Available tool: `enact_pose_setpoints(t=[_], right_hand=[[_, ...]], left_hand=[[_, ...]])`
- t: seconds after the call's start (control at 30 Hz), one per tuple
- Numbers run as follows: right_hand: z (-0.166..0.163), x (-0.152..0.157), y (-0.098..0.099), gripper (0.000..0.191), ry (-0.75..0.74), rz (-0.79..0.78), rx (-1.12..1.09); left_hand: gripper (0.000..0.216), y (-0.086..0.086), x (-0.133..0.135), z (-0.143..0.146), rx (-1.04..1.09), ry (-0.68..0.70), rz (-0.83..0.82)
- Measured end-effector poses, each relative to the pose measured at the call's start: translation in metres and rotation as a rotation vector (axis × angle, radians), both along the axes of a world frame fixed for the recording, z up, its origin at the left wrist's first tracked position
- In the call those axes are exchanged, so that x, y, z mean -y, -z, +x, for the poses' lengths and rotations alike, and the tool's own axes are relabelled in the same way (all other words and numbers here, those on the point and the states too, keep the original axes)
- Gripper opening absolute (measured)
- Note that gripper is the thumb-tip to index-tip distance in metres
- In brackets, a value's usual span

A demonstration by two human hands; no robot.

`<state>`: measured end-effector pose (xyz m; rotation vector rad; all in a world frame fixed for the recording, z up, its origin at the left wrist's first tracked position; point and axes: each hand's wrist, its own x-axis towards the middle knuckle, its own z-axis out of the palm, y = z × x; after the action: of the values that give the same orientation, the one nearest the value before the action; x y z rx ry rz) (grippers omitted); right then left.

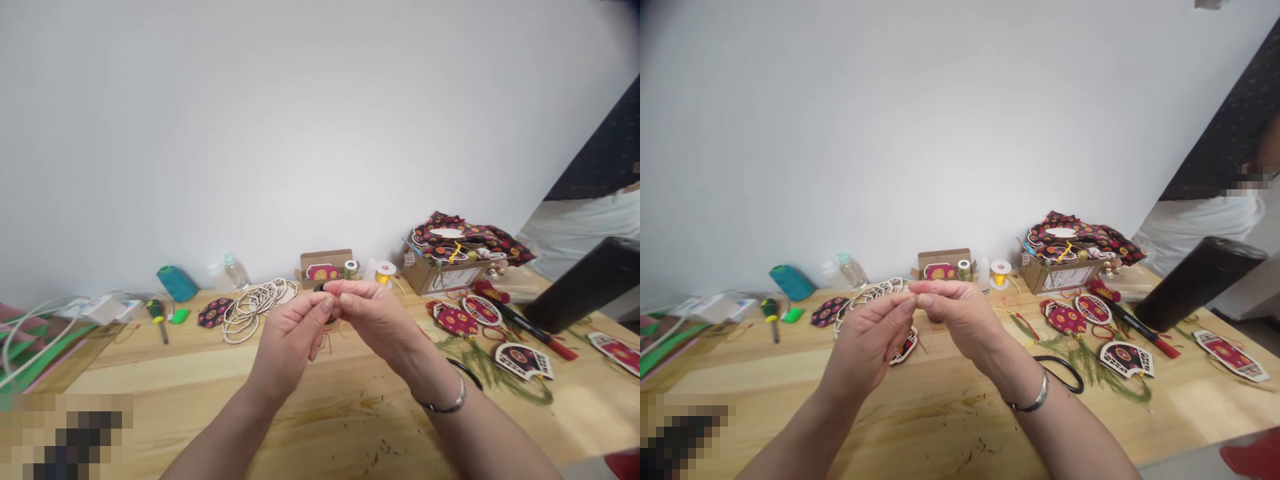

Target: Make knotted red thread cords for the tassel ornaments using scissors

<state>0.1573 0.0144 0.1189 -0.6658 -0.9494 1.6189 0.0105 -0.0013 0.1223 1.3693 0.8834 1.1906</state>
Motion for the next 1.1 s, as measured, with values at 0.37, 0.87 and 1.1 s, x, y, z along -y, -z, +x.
enact_pose_setpoints(t=[0.37, 0.87, 1.1], right_hand=[[0.004, 0.0, 0.001, 0.03, -0.023, 0.0, -0.018], [0.012, 0.005, -0.005, 0.023, 0.1, 0.175, 0.041], [0.026, 0.003, -0.017, 0.02, 0.339, 0.224, 0.105]], left_hand=[[0.026, 0.003, 0.003, 0.0, -0.067, 0.008, 0.029], [0.023, -0.004, 0.006, 0.006, -0.211, 0.069, 0.114], [0.017, -0.004, -0.002, 0.007, -0.391, -0.11, 0.272]])
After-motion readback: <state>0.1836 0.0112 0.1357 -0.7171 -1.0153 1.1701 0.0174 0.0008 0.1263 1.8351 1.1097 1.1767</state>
